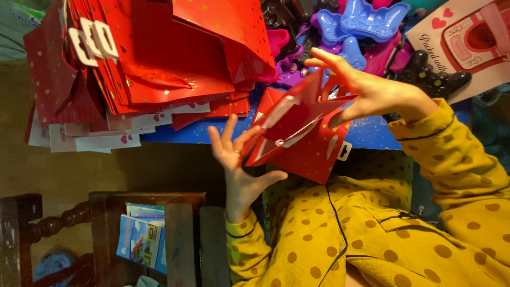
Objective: The person opens red Valentine's gift bags one at a time and places plastic toy figures, including controller-shaped and bunny-shaped toys, into them, then sets the filled bags on a growing stack on the table.
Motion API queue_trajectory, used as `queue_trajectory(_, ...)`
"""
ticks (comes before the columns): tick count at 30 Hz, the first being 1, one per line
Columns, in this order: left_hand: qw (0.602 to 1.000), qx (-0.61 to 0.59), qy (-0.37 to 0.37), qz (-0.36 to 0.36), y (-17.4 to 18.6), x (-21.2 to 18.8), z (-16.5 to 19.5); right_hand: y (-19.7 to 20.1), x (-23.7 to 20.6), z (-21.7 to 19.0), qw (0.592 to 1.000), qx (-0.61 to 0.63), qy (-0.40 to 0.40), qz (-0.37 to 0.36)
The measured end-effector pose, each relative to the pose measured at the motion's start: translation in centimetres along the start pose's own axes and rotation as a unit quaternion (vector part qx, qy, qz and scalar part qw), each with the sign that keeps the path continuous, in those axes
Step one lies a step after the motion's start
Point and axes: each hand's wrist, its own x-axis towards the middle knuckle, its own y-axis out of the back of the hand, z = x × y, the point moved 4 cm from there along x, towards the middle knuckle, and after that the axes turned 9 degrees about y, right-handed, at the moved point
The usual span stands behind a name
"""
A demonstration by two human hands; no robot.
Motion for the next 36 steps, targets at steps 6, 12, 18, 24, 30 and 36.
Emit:
queue_trajectory(6, 0.997, 0.064, -0.027, 0.043, -1.1, 0.2, -4.0, -1.3, 1.3, 1.5, 0.995, 0.010, 0.078, -0.061)
queue_trajectory(12, 0.997, 0.038, 0.041, 0.048, -1.2, 0.5, -7.6, -1.8, 0.4, 4.4, 0.999, 0.006, 0.050, -0.018)
queue_trajectory(18, 0.992, 0.103, 0.035, 0.068, -0.9, -0.4, -9.2, -2.6, -1.0, 7.3, 0.998, -0.027, -0.028, 0.044)
queue_trajectory(24, 0.988, -0.090, 0.079, 0.102, -0.9, -0.3, -8.7, -2.5, -1.4, 6.8, 0.994, -0.049, 0.044, 0.087)
queue_trajectory(30, 0.991, -0.031, 0.076, 0.105, -0.5, 0.1, -8.0, -3.4, -2.0, 9.1, 0.994, 0.023, -0.005, 0.107)
queue_trajectory(36, 0.990, -0.072, 0.090, 0.086, -1.4, 1.5, -6.1, -3.9, -1.9, 10.9, 0.986, 0.096, -0.055, 0.127)
